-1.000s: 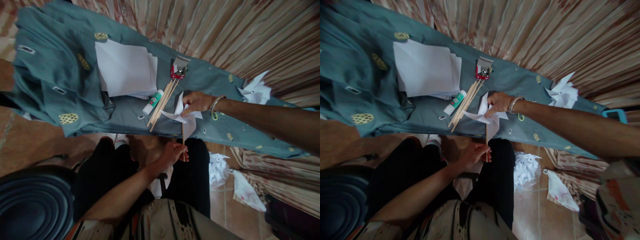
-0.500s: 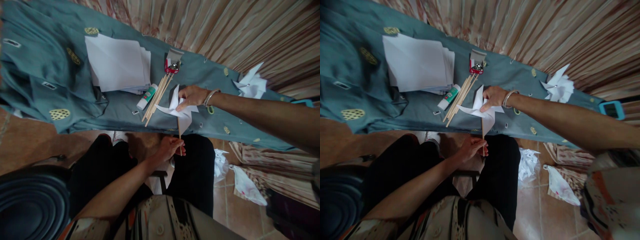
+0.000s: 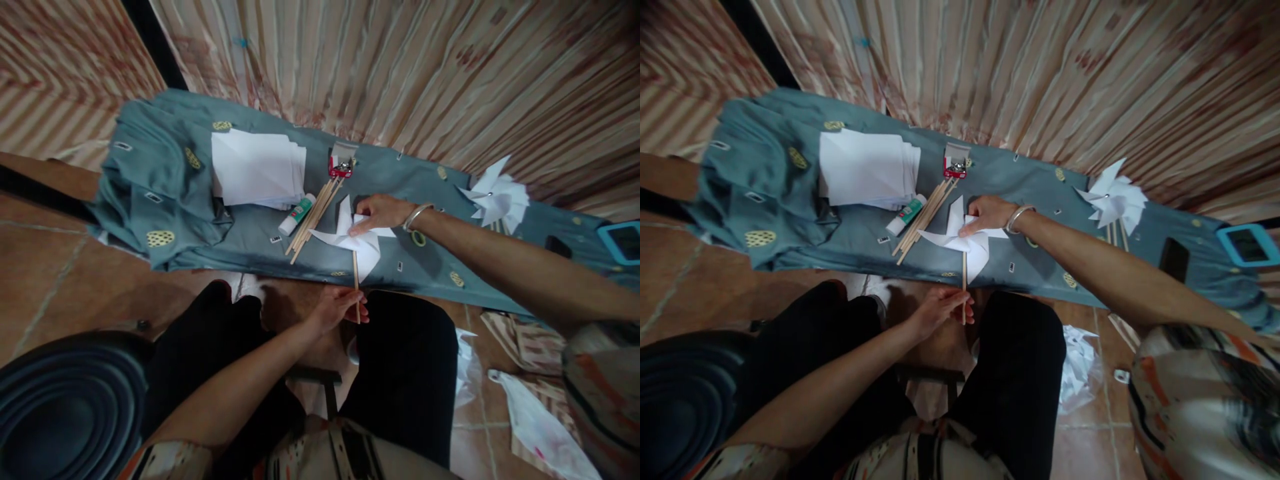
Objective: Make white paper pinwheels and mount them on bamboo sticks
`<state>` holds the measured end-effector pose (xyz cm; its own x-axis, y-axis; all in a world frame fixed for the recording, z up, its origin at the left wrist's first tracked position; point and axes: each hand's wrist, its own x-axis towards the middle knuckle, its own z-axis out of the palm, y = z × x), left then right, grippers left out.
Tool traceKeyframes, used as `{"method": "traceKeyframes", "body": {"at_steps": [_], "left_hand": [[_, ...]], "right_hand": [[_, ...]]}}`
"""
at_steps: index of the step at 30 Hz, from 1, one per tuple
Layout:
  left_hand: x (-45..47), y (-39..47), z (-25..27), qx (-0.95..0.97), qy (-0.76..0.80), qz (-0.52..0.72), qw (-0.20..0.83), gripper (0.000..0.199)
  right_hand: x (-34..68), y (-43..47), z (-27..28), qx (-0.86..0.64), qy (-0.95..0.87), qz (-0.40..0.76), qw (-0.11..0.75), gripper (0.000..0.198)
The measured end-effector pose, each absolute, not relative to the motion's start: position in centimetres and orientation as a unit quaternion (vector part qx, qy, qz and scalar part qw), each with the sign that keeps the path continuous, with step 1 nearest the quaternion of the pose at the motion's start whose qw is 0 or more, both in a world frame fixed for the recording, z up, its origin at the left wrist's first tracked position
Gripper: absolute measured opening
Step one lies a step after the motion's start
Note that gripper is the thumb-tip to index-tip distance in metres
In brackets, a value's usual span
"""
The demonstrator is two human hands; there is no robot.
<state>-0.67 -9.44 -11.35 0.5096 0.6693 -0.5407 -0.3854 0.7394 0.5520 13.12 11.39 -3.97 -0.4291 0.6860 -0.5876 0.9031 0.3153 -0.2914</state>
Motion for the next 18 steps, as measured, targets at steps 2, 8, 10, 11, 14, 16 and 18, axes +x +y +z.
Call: {"method": "traceKeyframes", "body": {"at_steps": [2,8,10,11,14,16,18], "left_hand": [[-0.7,-9.3,-11.1,0.188,0.384,0.315,0.847,0.044],[-0.2,-9.2,-10.7,0.206,0.397,0.314,0.837,0.046],[0.1,-9.3,-10.6,0.211,0.4,0.314,0.834,0.048],[0.1,-9.3,-10.6,0.213,0.4,0.316,0.833,0.049],[0.3,-9.4,-10.4,0.222,0.407,0.325,0.825,0.052],[0.5,-9.2,-10.2,0.231,0.414,0.331,0.816,0.052],[0.6,-8.8,-10.1,0.24,0.415,0.336,0.811,0.054]], "right_hand": [[13.7,11.4,-4.3,0.51,0.775,-0.345,0.143,0.06],[14.7,10.5,-5.2,0.527,0.71,-0.467,-0.01,0.064],[15.0,9.9,-5.4,0.538,0.686,-0.485,-0.071,0.064],[15.1,9.7,-5.5,0.543,0.675,-0.49,-0.099,0.063],[15.9,9.0,-5.8,0.55,0.653,-0.488,-0.183,0.061],[16.4,8.4,-6.1,0.551,0.646,-0.463,-0.256,0.057],[17.0,7.8,-6.4,0.548,0.638,-0.414,-0.347,0.053]]}}
